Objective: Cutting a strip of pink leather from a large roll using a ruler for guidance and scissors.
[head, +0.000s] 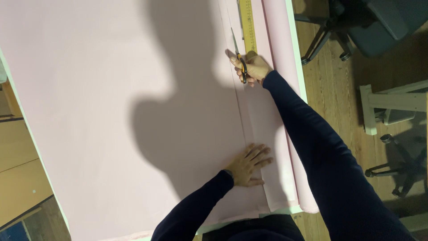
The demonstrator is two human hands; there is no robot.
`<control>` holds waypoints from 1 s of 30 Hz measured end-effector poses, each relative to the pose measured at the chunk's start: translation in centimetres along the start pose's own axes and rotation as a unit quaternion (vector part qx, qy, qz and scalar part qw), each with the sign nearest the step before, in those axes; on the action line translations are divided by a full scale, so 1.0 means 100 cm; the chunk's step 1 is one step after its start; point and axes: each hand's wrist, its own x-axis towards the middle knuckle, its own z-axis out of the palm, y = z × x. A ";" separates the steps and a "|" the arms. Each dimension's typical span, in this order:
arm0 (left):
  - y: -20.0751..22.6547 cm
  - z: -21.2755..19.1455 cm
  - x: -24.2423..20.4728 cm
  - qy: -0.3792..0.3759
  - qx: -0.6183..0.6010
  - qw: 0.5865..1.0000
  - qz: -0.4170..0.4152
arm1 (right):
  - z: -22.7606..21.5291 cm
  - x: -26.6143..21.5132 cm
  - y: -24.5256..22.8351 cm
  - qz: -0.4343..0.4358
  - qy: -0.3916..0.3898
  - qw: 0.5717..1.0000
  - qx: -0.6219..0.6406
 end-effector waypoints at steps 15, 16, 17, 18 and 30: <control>-0.001 -0.001 0.000 0.003 0.001 1.000 0.003 | -0.012 0.036 -0.027 0.004 0.008 1.000 -0.005; -0.001 -0.001 0.000 -0.001 -0.003 1.000 0.003 | -0.014 0.039 -0.028 0.007 0.010 1.000 -0.013; -0.002 -0.002 0.000 -0.002 -0.003 1.000 0.002 | -0.016 0.041 -0.031 0.007 0.009 1.000 -0.012; -0.002 -0.002 0.000 0.000 0.007 1.000 0.003 | -0.017 0.042 -0.035 -0.001 0.001 1.000 -0.012; -0.004 -0.003 0.003 -0.019 0.030 0.999 0.001 | -0.028 0.080 -0.049 -0.015 -0.008 1.000 -0.007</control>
